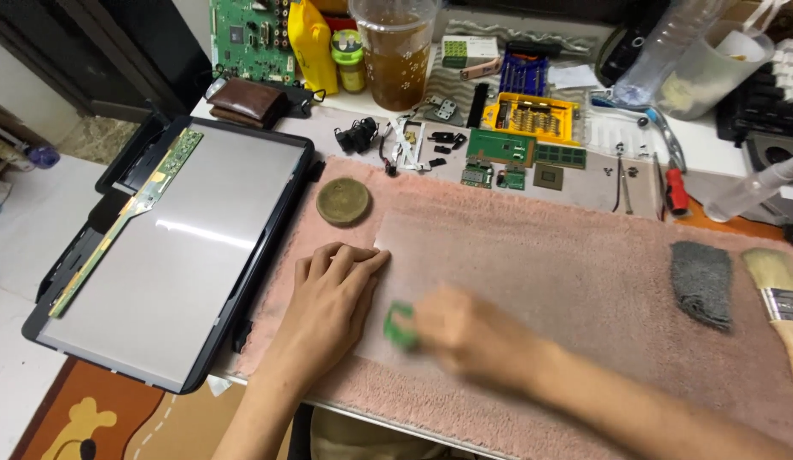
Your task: The person cleans a rectangular screen panel placed on a pink towel using a green sponge, a white cloth, and a brush. They wipe the surface with the sponge, then smooth it with the cloth, and finally brush the area with a small brush.
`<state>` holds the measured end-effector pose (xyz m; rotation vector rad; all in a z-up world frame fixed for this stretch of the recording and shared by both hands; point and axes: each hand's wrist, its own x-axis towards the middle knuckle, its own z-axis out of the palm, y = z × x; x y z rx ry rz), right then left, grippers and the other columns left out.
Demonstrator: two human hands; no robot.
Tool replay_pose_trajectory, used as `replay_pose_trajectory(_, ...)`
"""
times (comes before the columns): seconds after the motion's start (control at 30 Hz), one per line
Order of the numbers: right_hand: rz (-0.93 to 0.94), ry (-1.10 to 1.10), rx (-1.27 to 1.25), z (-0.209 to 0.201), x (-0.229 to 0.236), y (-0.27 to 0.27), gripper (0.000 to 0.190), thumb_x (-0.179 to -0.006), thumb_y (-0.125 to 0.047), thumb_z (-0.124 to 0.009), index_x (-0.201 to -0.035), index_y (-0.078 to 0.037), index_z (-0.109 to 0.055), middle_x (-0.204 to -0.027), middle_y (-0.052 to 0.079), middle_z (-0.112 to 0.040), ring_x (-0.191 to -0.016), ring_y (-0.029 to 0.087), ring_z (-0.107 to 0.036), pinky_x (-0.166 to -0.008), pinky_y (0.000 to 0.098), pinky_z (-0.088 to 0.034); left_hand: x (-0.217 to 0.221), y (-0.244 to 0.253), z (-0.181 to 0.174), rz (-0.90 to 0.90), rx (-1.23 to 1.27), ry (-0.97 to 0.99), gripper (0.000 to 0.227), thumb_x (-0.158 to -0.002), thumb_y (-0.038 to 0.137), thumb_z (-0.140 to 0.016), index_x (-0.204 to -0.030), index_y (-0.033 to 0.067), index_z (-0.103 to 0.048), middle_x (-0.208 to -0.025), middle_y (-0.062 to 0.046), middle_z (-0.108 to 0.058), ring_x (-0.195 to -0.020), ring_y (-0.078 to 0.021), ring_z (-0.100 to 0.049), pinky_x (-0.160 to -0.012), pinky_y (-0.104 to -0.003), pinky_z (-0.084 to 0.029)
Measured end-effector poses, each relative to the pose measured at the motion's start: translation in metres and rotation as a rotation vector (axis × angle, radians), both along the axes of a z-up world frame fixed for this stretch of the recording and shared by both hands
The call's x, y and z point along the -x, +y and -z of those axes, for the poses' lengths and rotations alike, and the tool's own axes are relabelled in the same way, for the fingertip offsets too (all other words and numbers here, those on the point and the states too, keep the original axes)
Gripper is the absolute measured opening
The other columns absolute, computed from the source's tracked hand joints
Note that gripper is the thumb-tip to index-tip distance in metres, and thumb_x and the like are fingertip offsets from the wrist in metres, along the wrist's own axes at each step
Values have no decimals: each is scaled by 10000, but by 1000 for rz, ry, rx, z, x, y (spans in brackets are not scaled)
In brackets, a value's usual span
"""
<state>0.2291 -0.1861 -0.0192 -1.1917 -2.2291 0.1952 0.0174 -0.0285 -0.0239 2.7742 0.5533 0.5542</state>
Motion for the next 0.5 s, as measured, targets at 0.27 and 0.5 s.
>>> replay_pose_trajectory(0.27, 329, 45, 19, 7, -46, 62, 129, -1082, -20, -744, -1167, -15, -840, -957, 113, -844, -885, 255, -828, -1035, 478, -684, -2, -1, 4, -5, -74, -14, 450, -1118, 227, -540, -1526, 103, -682, -1429, -118, -692, -1311, -392, -569, -1048, -550, -439)
replay_pose_trajectory(0.5, 51, 29, 48, 8, 28, -19, 191, -1115, -2, -664, -1278, 65, -737, -940, 173, -655, -856, 408, -616, -891, 555, -479, -5, 5, 19, -15, -63, -10, 447, -1060, 236, -563, -1484, 130, -656, -1545, -128, -625, -1406, -377, -551, -1108, -541, -411)
